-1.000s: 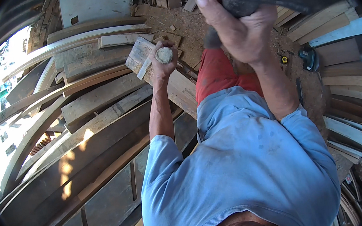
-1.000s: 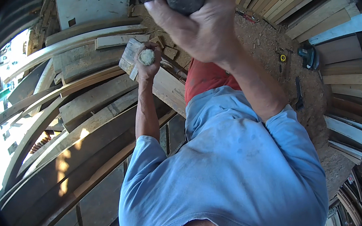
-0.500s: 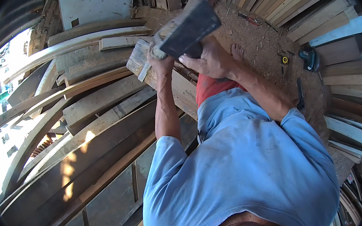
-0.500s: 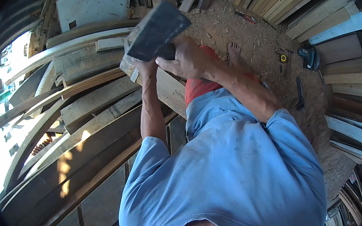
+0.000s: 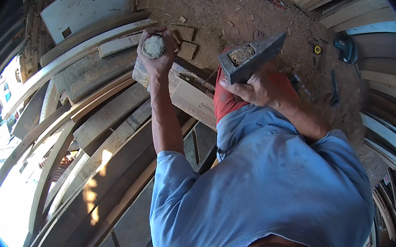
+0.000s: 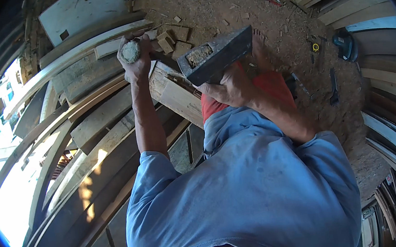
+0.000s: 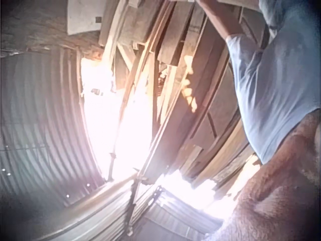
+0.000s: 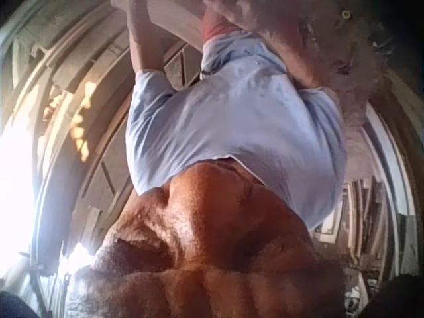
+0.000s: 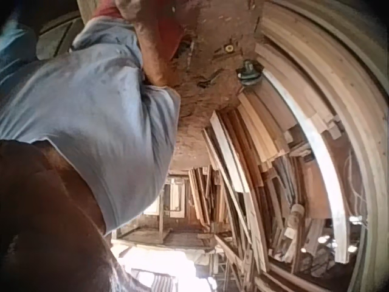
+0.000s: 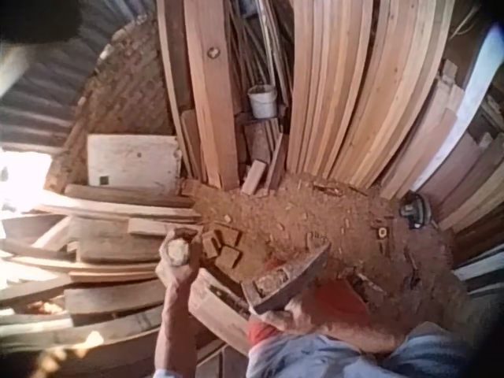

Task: The person shapes the end of a wooden handle using a hand axe, repeatedly striking the wood while holding it against a workbench. The person then picks up a long wooden board and uses a plane to smooth one of its edges.

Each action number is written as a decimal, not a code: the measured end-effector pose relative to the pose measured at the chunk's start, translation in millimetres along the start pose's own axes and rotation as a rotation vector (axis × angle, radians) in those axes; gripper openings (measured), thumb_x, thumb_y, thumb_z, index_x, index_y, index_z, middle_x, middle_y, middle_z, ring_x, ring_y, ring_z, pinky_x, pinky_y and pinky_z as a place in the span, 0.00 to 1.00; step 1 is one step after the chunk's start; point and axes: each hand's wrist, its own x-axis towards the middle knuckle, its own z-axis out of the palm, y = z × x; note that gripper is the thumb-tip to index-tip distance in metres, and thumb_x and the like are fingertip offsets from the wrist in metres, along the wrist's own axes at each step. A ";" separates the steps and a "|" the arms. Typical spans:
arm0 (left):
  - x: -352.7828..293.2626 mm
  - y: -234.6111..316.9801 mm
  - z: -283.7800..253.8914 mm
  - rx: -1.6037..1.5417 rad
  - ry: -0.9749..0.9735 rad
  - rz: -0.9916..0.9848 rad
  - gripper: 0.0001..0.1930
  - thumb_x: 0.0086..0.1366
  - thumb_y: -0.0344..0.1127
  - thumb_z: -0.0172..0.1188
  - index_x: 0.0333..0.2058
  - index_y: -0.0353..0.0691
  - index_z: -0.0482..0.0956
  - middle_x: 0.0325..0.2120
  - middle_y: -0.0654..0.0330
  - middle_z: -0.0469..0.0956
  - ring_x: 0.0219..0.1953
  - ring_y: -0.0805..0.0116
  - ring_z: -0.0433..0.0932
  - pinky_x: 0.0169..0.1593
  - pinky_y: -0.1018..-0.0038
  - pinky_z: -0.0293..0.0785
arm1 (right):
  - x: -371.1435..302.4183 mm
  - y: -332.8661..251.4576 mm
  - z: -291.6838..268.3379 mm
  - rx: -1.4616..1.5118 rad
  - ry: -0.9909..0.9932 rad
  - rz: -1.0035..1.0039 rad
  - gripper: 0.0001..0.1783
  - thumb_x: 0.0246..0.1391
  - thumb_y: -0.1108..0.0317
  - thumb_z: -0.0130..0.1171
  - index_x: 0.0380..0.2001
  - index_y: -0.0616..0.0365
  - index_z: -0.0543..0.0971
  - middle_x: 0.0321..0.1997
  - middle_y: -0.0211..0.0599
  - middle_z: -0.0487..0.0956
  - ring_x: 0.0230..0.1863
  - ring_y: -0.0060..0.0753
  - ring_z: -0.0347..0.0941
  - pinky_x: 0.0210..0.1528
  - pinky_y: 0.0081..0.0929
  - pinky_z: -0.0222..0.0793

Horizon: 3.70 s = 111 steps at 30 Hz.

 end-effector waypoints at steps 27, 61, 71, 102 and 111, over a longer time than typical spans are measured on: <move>-80.0 -73.9 -49.0 0.083 -0.099 0.155 0.07 0.57 0.28 0.65 0.36 0.36 0.81 0.27 0.61 0.80 0.31 0.70 0.77 0.37 0.72 0.73 | 51.5 -80.3 31.7 0.161 0.192 -0.488 0.06 0.62 0.73 0.64 0.29 0.60 0.80 0.25 0.25 0.76 0.27 0.19 0.70 0.30 0.25 0.67; -94.5 -100.7 -47.9 0.078 -0.020 0.173 0.18 0.54 0.29 0.67 0.45 0.35 0.81 0.42 0.55 0.83 0.46 0.63 0.81 0.53 0.67 0.74 | 39.9 -26.7 67.5 -0.427 -0.160 -0.059 0.16 0.52 0.63 0.63 0.43 0.60 0.81 0.37 0.51 0.84 0.37 0.48 0.82 0.42 0.40 0.76; -39.2 -73.1 -48.5 -0.179 0.177 0.103 0.07 0.61 0.25 0.62 0.38 0.36 0.76 0.26 0.62 0.79 0.24 0.75 0.78 0.28 0.77 0.74 | 30.7 -67.4 35.2 -0.021 -0.050 -0.085 0.10 0.55 0.67 0.65 0.37 0.62 0.80 0.28 0.33 0.79 0.30 0.26 0.73 0.38 0.28 0.72; -94.6 -53.1 -26.7 0.304 -0.007 0.552 0.14 0.56 0.27 0.64 0.43 0.35 0.80 0.43 0.56 0.82 0.46 0.65 0.79 0.53 0.69 0.74 | 37.7 -33.7 63.5 -0.662 -0.095 -0.206 0.10 0.54 0.67 0.65 0.39 0.58 0.84 0.36 0.46 0.85 0.36 0.48 0.82 0.39 0.37 0.76; -104.5 -108.5 -36.7 0.048 0.002 0.307 0.14 0.54 0.24 0.62 0.41 0.35 0.81 0.36 0.57 0.84 0.39 0.64 0.81 0.48 0.67 0.75 | 35.1 -45.1 74.7 -0.221 0.076 -0.492 0.15 0.51 0.64 0.64 0.42 0.55 0.83 0.38 0.44 0.85 0.37 0.52 0.83 0.41 0.45 0.77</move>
